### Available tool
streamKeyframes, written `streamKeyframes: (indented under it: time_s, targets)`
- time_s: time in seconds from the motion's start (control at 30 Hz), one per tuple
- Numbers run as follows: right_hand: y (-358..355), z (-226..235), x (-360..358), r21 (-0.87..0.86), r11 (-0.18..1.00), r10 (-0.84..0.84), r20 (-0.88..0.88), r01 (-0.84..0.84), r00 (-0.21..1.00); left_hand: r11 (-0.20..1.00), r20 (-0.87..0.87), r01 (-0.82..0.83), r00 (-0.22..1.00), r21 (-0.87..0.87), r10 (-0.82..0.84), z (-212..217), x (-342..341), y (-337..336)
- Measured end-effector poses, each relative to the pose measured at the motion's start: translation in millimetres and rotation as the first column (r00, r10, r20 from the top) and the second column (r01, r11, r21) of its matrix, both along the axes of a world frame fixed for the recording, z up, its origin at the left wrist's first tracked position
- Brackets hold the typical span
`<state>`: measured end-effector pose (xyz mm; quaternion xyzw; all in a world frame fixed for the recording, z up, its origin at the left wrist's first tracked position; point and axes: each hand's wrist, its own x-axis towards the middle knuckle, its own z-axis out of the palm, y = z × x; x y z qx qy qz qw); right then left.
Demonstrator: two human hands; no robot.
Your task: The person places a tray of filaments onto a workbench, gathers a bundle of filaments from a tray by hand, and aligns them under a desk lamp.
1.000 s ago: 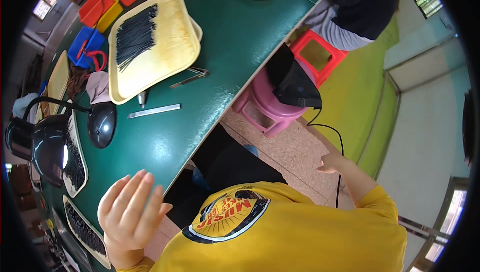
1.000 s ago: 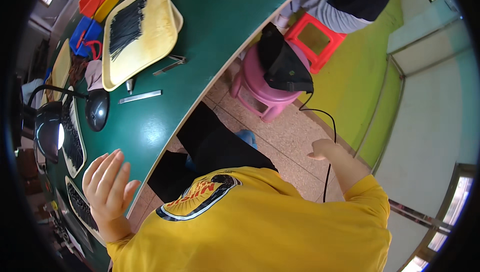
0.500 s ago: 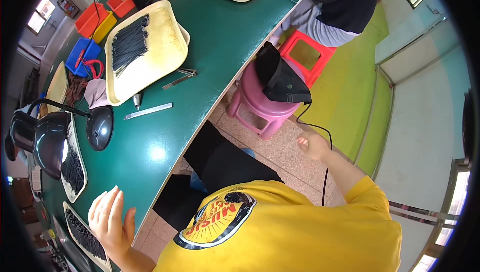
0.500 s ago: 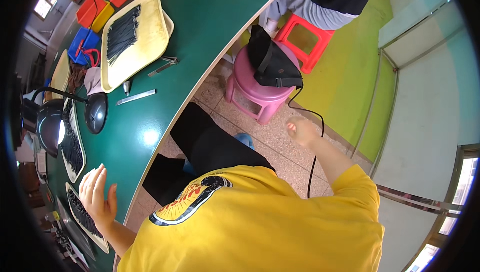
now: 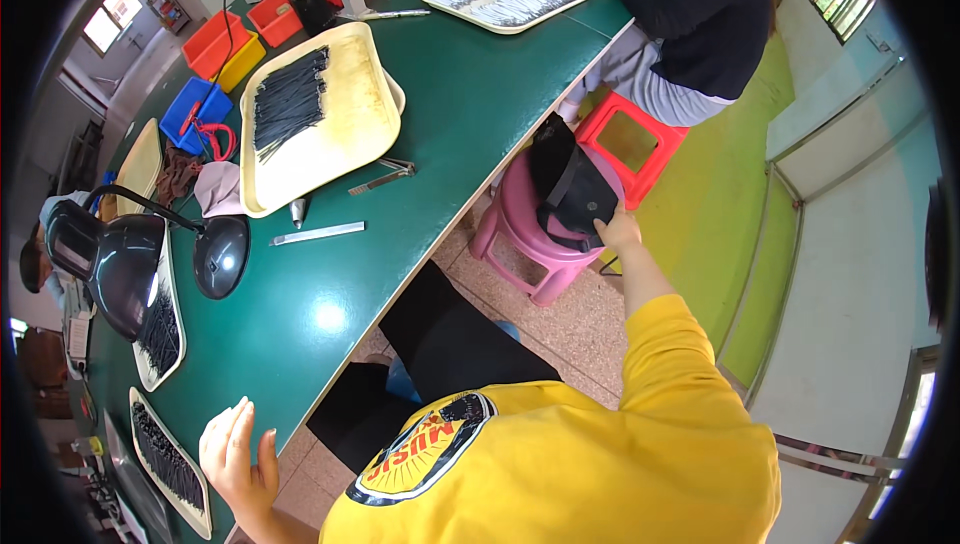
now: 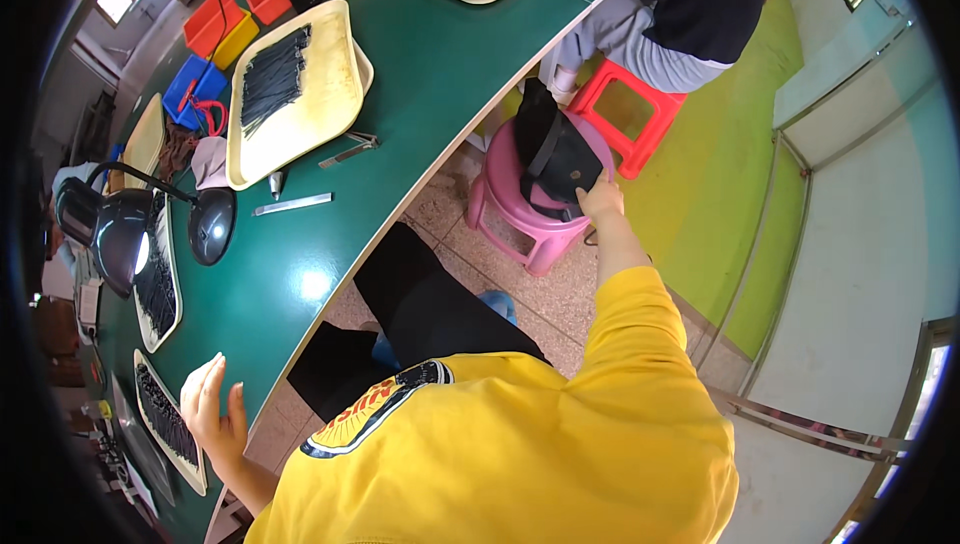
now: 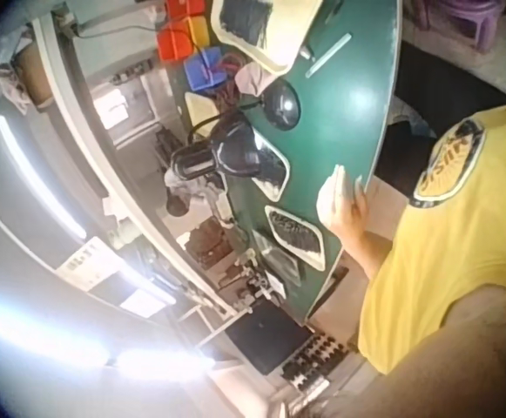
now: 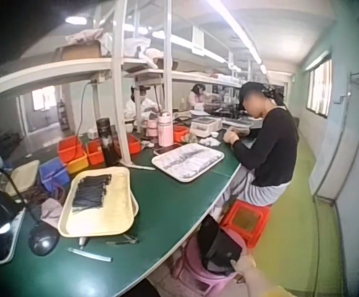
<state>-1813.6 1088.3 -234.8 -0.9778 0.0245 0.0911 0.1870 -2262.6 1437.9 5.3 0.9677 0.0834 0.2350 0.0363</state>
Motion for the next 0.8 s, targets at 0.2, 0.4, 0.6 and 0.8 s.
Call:
streamKeyframes:
  time_s: [0.2, 0.4, 0.6, 0.8]
  targets:
    - [20.6, 28.4, -38.3, -0.051, 0.999, 0.012, -0.056, -0.014, 0.998, 0.995, 0.008, -0.051, 0.999, -0.081, 0.051, -14.6, 10.7, 3.7]
    - [8.8, 33.0, -29.4, -0.035, 0.999, 0.007, -0.037, -0.008, 0.999, 0.994, 0.017, 0.005, 1.000, -0.113, -0.003, -21.7, 29.4, 7.0]
    - [12.4, 52.5, -13.2, 0.168, 0.981, 0.054, 0.250, -0.098, 0.967, 0.993, 0.048, -0.067, 0.996, -0.094, 0.072, -28.6, 16.7, 18.6]
    - [121.1, 180.1, -54.7, 0.799, 0.210, 0.088, 0.559, -0.564, 0.825, 0.982, 0.050, -0.163, 0.984, -0.097, 0.168, -33.6, -8.0, 25.7]
